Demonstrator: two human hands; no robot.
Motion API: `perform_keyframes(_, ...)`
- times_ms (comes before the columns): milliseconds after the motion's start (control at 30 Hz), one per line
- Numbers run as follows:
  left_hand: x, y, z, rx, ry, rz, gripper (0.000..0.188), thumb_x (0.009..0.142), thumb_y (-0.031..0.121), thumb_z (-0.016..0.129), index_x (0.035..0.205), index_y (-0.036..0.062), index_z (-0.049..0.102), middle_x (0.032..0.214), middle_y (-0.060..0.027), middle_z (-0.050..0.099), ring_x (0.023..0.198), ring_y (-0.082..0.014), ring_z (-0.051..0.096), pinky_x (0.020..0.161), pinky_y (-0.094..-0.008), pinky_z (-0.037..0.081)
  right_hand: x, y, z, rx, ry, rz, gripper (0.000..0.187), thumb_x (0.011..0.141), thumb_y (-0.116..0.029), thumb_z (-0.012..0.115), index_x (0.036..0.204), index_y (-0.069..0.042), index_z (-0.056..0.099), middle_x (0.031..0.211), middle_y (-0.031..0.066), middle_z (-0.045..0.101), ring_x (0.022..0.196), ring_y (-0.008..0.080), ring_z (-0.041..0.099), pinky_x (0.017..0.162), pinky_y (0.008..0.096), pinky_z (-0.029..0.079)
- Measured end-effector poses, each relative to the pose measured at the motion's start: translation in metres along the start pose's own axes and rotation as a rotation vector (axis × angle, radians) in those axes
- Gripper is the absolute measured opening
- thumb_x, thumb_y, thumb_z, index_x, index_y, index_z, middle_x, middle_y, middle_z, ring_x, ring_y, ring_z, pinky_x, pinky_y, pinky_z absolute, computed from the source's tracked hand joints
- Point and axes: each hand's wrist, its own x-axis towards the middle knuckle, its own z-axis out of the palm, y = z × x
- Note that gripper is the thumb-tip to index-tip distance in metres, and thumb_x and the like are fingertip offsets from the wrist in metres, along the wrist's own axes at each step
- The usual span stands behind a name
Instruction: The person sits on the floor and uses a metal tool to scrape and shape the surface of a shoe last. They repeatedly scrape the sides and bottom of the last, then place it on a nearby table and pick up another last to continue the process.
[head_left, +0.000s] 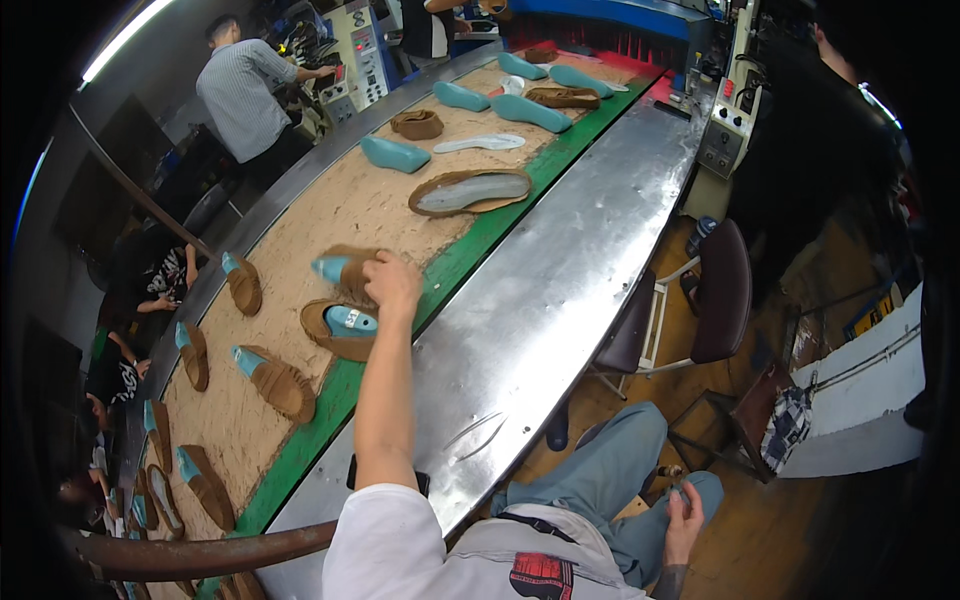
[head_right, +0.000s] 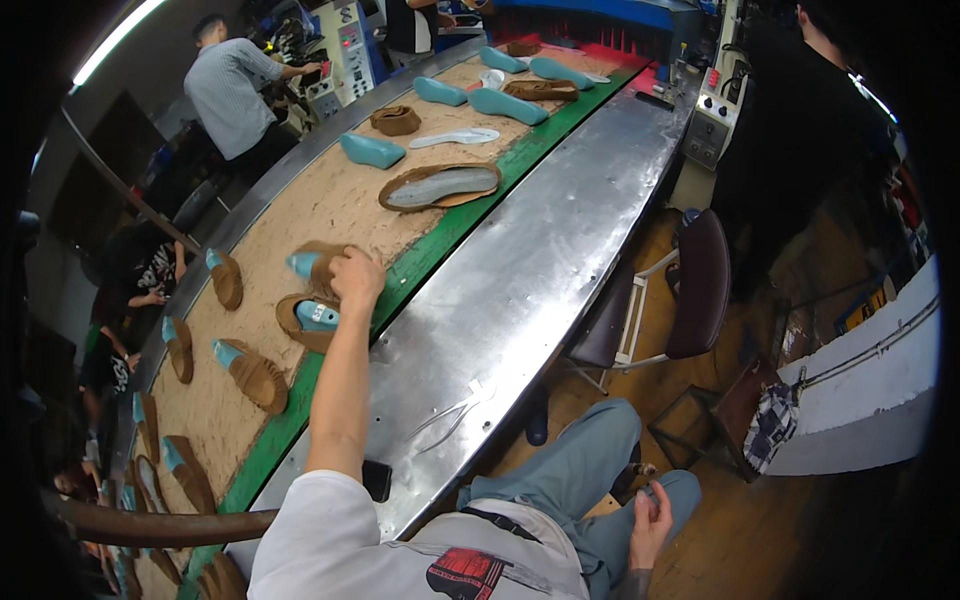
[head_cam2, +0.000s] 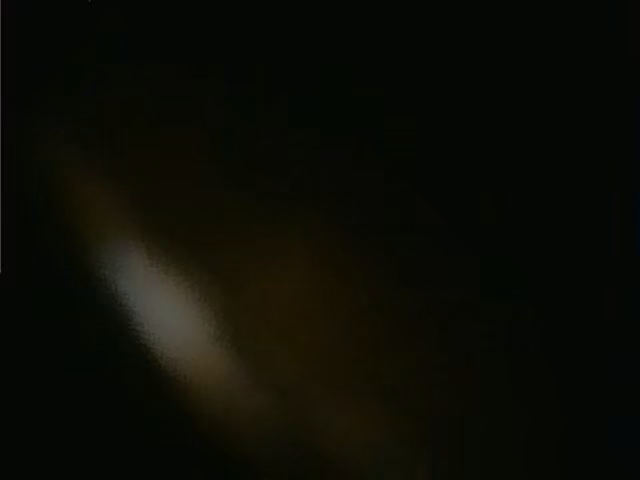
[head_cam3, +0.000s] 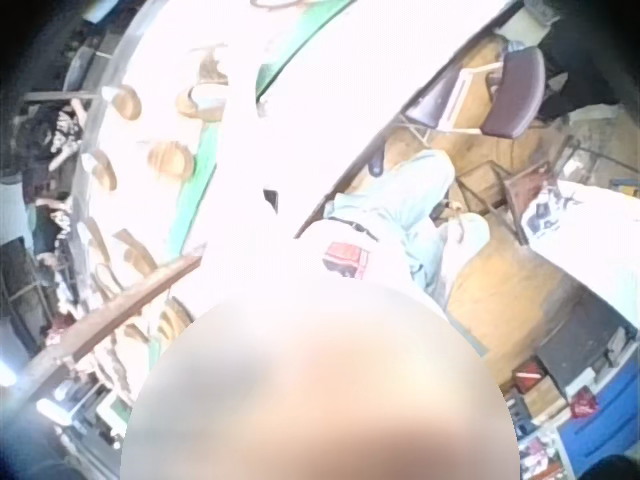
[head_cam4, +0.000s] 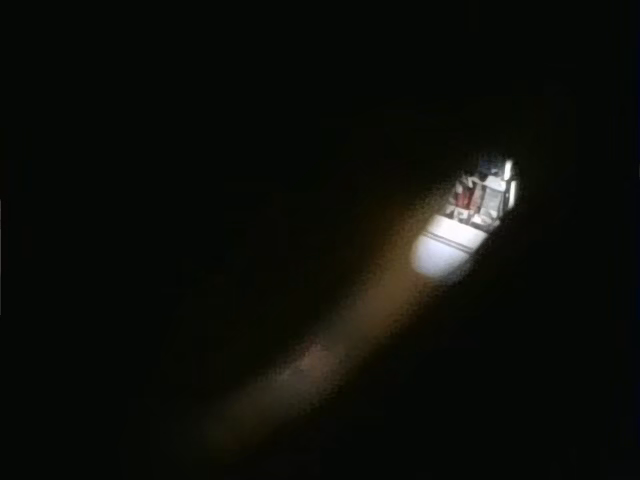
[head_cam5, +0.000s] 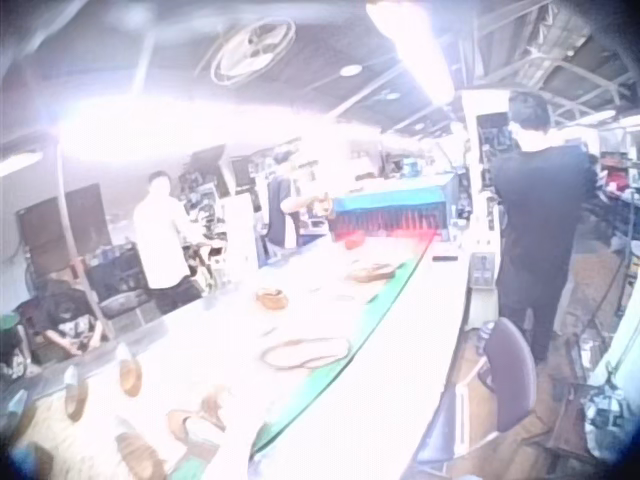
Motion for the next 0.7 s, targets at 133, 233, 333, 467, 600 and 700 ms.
perform_keyframes(133,-0.048,-0.009,-0.009,0.149,0.023,0.037,0.078,0.1,0.043,0.075,0.158,-0.0028,0.051,0.166,-0.0328,0.047,0.16,-0.0554,0.032,0.125,-0.0768,0.027,0.006,-0.006,0.006,-0.007,-0.06,-0.301,0.05,0.109,-0.016,0.074,0.153,0.003,0.059,0.135,0.0129,0.071,0.115,0.0147,0.07,0.099,0.0288,0.056)
perform_keyframes(233,-0.088,-0.041,-0.007,0.126,0.398,-0.255,0.078,0.097,0.028,0.078,0.164,0.0027,0.047,0.17,-0.0295,0.045,0.161,-0.0579,0.031,0.128,-0.072,0.028,0.003,-0.001,-0.001,0.016,-0.017,-0.224,0.05,0.109,-0.016,0.074,0.152,0.003,0.059,0.138,0.0137,0.07,0.116,0.016,0.07,0.099,0.0302,0.056)
perform_keyframes(333,-0.094,-0.067,-0.003,-0.433,0.356,-0.349,0.071,0.093,0.013,0.074,0.159,-0.0005,0.052,0.168,-0.03,0.046,0.158,-0.055,0.036,0.128,-0.0619,0.034,-0.004,0.006,-0.003,0.067,-0.028,-0.1,0.051,0.107,-0.015,0.076,0.152,0.002,0.06,0.149,0.015,0.064,0.121,0.0197,0.07,0.099,0.0331,0.058)
perform_keyframes(467,-0.099,-0.1,-0.045,-0.829,0.423,-0.273,0.063,0.086,-0.004,0.068,0.149,-0.007,0.06,0.149,-0.0286,0.062,0.131,-0.0421,0.065,0.116,-0.051,0.049,-0.012,-0.014,0.023,0.02,-0.125,-0.243,0.052,0.102,-0.014,0.081,0.148,0.003,0.063,0.149,0.0156,0.064,0.122,0.022,0.07,0.1,0.0345,0.058)
perform_keyframes(600,-0.176,-0.099,-0.127,-1.463,0.213,-0.175,0.069,0.081,-0.021,0.067,0.148,-0.0126,0.058,0.158,-0.0285,0.058,0.132,-0.0306,0.067,0.103,-0.0372,0.06,-0.021,-0.094,0.058,-0.327,-0.265,-0.585,0.061,0.091,-0.015,0.09,0.144,0.002,0.067,0.152,0.0208,0.062,0.134,0.0337,0.067,0.111,0.0422,0.055)
perform_keyframes(700,-0.242,-0.069,-0.181,-1.426,-0.134,-0.006,0.07,0.077,-0.015,0.072,0.146,-0.0096,0.062,0.164,-0.028,0.054,0.145,-0.0315,0.059,0.115,-0.0412,0.054,-0.029,-0.164,0.085,-0.432,-0.452,-0.965,0.071,0.084,-0.02,0.094,0.147,-0.003,0.066,0.159,0.023,0.055,0.148,0.0418,0.056,0.122,0.0499,0.047)
